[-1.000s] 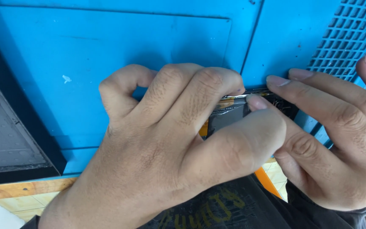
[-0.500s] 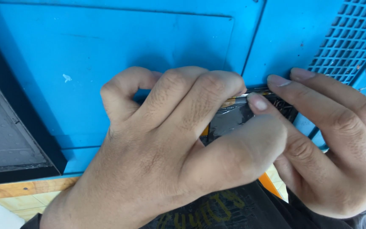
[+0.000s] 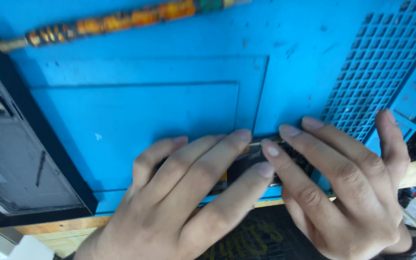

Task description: The person uses a tool to remove a component from an open smartphone, applies a tool to the internal edge, and then picks up the fully assembled phone.

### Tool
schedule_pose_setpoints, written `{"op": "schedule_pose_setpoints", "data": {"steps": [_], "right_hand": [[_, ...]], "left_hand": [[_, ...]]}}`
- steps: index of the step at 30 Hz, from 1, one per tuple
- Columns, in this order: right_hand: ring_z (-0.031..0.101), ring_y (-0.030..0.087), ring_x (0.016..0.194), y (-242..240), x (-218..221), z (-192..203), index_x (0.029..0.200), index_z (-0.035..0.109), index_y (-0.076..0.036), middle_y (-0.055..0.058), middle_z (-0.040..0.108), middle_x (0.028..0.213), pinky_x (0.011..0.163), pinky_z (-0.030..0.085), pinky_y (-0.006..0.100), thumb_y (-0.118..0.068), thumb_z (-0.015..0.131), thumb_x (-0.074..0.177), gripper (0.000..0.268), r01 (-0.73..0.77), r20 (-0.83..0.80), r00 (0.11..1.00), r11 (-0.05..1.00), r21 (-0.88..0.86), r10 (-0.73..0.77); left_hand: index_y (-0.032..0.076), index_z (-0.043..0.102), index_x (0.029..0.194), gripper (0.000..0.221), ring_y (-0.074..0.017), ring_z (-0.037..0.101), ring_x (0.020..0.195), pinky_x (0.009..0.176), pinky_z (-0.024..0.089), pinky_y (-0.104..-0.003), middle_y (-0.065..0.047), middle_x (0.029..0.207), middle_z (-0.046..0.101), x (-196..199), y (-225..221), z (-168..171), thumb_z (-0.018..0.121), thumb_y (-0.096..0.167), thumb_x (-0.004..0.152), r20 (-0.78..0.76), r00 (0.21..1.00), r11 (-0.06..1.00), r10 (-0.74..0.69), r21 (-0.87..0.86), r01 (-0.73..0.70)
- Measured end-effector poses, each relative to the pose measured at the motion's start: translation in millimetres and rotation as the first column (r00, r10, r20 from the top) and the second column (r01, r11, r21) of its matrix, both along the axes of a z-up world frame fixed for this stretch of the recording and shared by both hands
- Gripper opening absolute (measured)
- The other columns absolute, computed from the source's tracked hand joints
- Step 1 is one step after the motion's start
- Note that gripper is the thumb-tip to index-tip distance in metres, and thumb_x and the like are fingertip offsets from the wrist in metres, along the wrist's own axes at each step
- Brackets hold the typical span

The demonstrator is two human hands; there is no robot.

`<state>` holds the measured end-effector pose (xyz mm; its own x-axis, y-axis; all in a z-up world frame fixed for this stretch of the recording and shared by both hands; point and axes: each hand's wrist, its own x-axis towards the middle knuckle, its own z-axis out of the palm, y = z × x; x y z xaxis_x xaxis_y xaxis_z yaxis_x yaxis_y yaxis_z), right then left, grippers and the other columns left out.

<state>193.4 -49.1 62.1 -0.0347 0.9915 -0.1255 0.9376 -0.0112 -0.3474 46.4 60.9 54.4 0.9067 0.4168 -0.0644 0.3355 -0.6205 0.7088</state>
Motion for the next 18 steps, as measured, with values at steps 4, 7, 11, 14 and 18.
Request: {"op": "schedule_pose_setpoints", "data": {"steps": [4,7,11,14,18], "right_hand": [[0.059,0.032,0.090,6.5,11.5,-4.0,0.095,0.062,-0.009,0.017,0.060,0.096,0.097,0.019,0.049,-0.018,0.042,0.084,0.024,0.080,-0.077,0.994,0.996,0.027,-0.078],[0.057,0.030,0.094,7.2,18.5,-6.7,0.099,0.060,-0.012,0.013,0.059,0.099,0.097,0.021,0.052,-0.020,0.045,0.084,0.022,0.113,-0.066,0.991,0.993,-0.029,-0.115],[0.053,0.029,0.100,4.8,29.3,-12.9,0.105,0.056,-0.017,0.010,0.056,0.105,0.098,0.016,0.055,-0.027,0.047,0.083,0.026,0.022,-0.039,0.999,0.992,-0.125,-0.027],[0.053,0.028,0.098,4.8,32.7,-18.7,0.105,0.057,-0.019,0.009,0.057,0.102,0.098,0.014,0.056,-0.026,0.049,0.083,0.024,0.015,-0.030,0.999,0.994,-0.110,-0.018],[0.055,0.027,0.094,9.5,28.9,-22.6,0.098,0.061,-0.019,0.008,0.060,0.096,0.098,0.014,0.056,-0.020,0.048,0.083,0.020,0.120,-0.020,0.992,0.990,-0.079,-0.122]], "left_hand": [[0.012,0.054,0.106,0.032,-0.0151,0.061,0.093,0.081,0.045,-0.031,-0.005,0.102,0.060,10.8,8.1,-7.8,0.051,0.036,0.085,-0.013,1.000,0.996,-0.010,0.084,0.011],[0.012,0.059,0.100,0.026,-0.0126,0.061,0.090,0.077,0.048,-0.029,-0.003,0.100,0.060,16.7,13.3,-13.9,0.050,0.032,0.087,0.002,0.998,0.982,-0.062,0.181,0.060],[0.017,0.061,0.100,0.020,-0.0088,0.058,0.087,0.074,0.048,-0.027,0.002,0.097,0.060,24.2,16.4,-19.4,0.052,0.029,0.087,-0.047,0.998,0.967,-0.035,0.251,0.045],[0.020,0.061,0.099,0.019,-0.0066,0.058,0.085,0.074,0.047,-0.026,0.004,0.095,0.060,28.8,17.8,-25.9,0.052,0.031,0.087,-0.048,0.998,0.955,-0.038,0.293,0.050],[0.021,0.061,0.096,0.015,-0.0048,0.058,0.082,0.072,0.047,-0.024,0.006,0.092,0.060,32.5,19.0,-33.0,0.055,0.030,0.086,-0.025,0.999,0.939,-0.039,0.341,0.045]]}}
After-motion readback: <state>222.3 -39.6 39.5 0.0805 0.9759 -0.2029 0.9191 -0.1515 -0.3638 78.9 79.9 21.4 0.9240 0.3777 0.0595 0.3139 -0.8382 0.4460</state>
